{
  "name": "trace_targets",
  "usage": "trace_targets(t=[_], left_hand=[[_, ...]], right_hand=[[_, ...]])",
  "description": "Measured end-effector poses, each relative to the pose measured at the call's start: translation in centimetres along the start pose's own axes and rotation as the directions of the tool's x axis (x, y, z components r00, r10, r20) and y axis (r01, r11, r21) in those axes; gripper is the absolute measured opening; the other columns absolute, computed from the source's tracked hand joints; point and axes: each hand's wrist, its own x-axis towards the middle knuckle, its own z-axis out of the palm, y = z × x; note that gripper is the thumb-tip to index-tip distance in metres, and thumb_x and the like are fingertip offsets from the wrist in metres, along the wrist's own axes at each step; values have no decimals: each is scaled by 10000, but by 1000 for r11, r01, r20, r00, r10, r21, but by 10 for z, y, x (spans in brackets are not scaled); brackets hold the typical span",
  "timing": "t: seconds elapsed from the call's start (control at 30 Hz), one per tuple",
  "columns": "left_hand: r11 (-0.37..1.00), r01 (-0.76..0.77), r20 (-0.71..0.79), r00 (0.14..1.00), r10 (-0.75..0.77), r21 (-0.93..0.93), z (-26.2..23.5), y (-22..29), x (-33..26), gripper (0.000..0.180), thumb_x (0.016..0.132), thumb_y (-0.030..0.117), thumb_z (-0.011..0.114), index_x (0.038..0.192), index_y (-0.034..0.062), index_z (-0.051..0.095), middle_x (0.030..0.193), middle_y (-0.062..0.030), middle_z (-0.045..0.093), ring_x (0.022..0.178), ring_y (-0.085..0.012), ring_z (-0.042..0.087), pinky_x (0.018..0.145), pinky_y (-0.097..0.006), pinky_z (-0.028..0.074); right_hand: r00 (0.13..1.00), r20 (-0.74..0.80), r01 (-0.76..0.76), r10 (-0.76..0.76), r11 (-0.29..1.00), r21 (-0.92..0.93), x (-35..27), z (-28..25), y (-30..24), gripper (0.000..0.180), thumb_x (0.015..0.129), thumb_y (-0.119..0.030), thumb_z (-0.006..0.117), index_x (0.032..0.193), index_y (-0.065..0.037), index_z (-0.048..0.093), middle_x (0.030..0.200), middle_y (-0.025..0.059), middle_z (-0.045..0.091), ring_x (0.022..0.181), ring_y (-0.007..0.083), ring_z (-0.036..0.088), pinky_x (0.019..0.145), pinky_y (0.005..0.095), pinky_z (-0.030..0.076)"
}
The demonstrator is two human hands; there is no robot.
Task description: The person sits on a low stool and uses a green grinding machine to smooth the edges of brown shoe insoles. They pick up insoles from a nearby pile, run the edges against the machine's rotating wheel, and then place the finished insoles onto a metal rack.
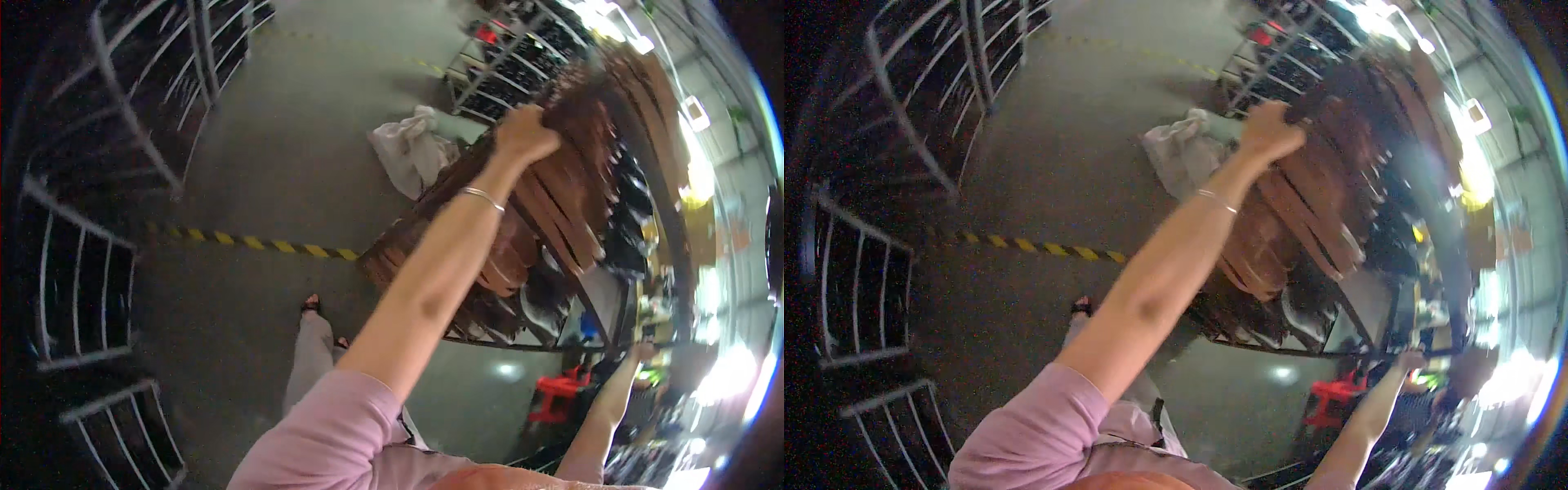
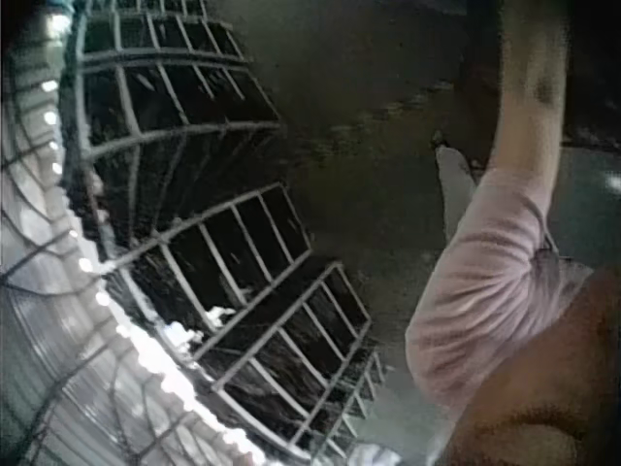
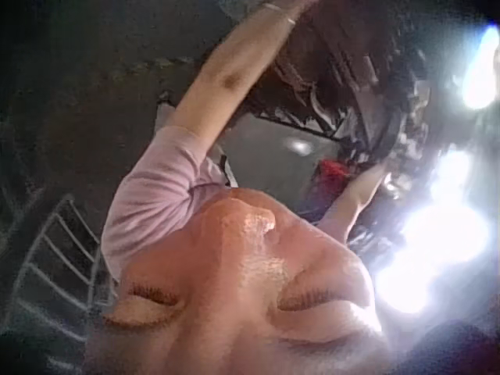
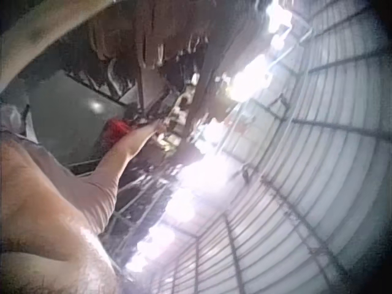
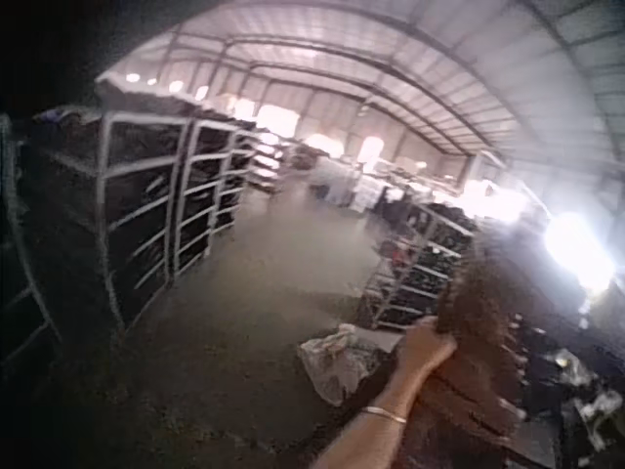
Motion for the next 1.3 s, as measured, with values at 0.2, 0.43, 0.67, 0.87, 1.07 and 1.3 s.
trace_targets(t=[0.2,0.43,0.67,0.87,1.07,1.3], left_hand=[[994,72,40,996,-76,80,-36,4,-33,399,646,159,613,1029,52,644,1042,-216,631,1030,-371,596,902,-437,483],[999,36,-47,998,-34,38,-20,6,-43,286,676,145,623,943,47,649,1002,-206,645,1008,-373,605,889,-452,487],[998,32,-20,999,-31,51,-18,12,-56,290,680,154,629,943,32,641,1001,-220,641,1004,-381,605,882,-455,488],[997,23,-34,999,-21,71,-14,16,-67,285,678,124,648,946,28,629,1023,-213,620,1001,-365,611,860,-433,504],[998,7,-51,999,-4,65,-6,20,-86,291,663,104,643,941,19,614,1029,-212,621,1007,-369,605,862,-437,502],[997,-43,-151,987,52,60,5,27,-116,227,653,92,622,859,3,591,873,-236,638,900,-415,616,808,-495,492]], right_hand=[[832,-532,-233,-159,769,-595,-122,140,61,513,891,-488,464,1133,-43,543,941,98,553,821,260,521,817,398,392],[915,-403,-338,-32,486,-806,-191,227,37,570,905,-503,435,1234,-40,488,1102,115,518,963,252,490,909,365,346],[943,-333,-306,13,429,-850,-201,252,31,636,919,-518,406,1335,-37,433,1262,132,482,1104,244,459,1000,332,300],[937,-349,-310,-9,437,-844,-199,242,28,638,922,-509,405,1346,-32,426,1296,136,479,1132,240,459,1009,321,299],[936,-350,-295,-30,473,-830,-185,226,28,612,921,-490,416,1320,-27,439,1278,134,489,1114,239,473,984,319,318],[940,-337,-261,-51,531,-807,-164,206,29,581,919,-468,428,1289,-20,454,1257,132,502,1092,238,489,955,317,340]])
